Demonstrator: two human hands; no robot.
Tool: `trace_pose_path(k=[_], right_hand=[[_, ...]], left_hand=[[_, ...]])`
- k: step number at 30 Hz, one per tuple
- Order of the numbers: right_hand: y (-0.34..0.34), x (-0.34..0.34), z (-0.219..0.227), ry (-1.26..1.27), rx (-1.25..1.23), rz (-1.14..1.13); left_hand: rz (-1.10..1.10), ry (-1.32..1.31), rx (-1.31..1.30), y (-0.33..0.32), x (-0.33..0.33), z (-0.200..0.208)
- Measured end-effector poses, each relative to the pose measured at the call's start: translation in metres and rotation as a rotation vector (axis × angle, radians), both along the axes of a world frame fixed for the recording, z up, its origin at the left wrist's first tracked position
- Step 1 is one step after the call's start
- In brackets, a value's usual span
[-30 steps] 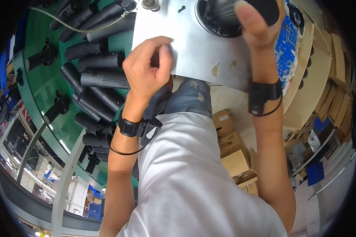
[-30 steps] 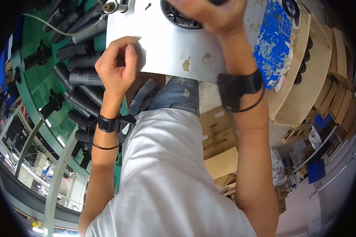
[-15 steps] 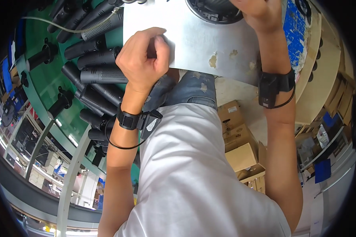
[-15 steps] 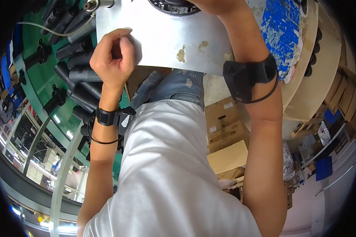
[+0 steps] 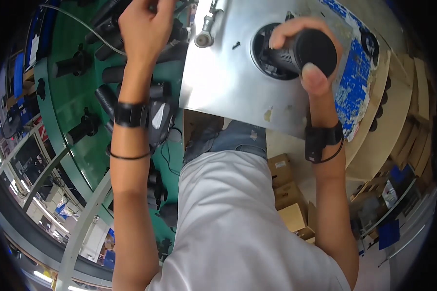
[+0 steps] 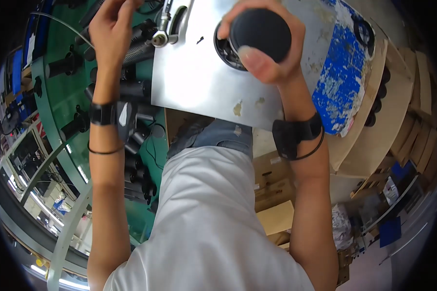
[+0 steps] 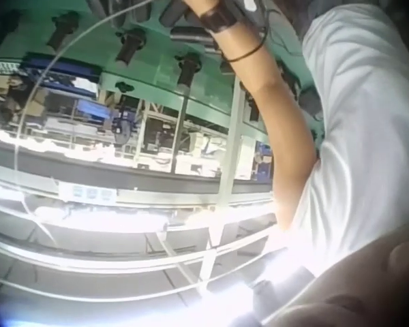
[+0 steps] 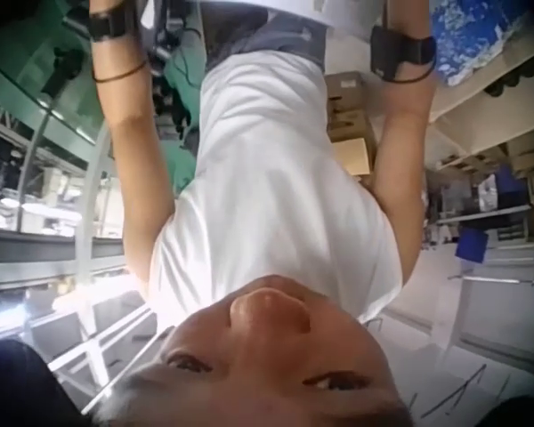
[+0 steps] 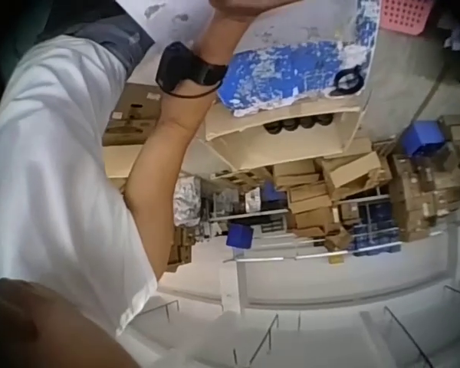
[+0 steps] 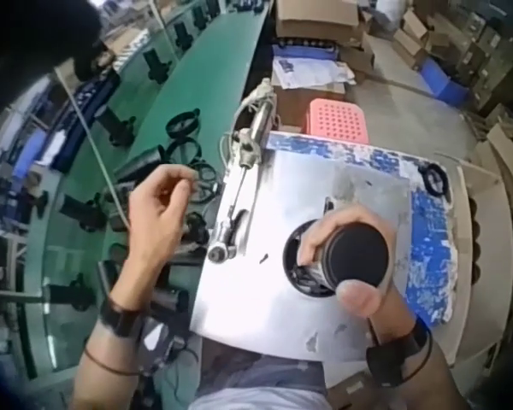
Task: The person peels a backing from a foam strip, presses it into a circular base, and places the base into a box. They then fit a plastic ring into a jig, insert a cylindrical housing, and press the housing down before setting it aside.
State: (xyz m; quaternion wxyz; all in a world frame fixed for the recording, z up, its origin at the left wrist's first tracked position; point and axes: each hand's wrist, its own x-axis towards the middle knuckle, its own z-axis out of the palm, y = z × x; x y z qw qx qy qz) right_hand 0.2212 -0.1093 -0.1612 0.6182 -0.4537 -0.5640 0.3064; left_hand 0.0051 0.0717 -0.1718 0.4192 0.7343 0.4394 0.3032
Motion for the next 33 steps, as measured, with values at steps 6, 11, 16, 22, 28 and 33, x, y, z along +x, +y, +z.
trace_pose_path(k=[6,11,16,22,28,33], right_hand=[[0.004,-0.002,-0.004,0.106,-0.028,0.079],[0.010,0.000,-0.009,0.172,0.060,0.118],[0.008,0.003,-0.009,0.187,0.046,0.123],[0.011,0.005,-0.008,0.205,0.033,0.199],[0.010,0.004,-0.005,0.229,0.040,0.219],[0.005,-0.016,0.049,0.115,-0.020,-0.141]], left_hand=[[-0.114,0.254,0.338,0.033,0.032,-0.007],[-0.336,0.489,0.351,0.051,0.030,-0.027],[-0.294,0.450,0.320,0.038,0.026,-0.025],[-0.226,0.520,0.289,0.047,0.025,-0.019],[-0.112,0.505,0.239,0.045,0.025,-0.029],[-0.156,0.184,-0.019,0.051,-0.007,-0.014]])
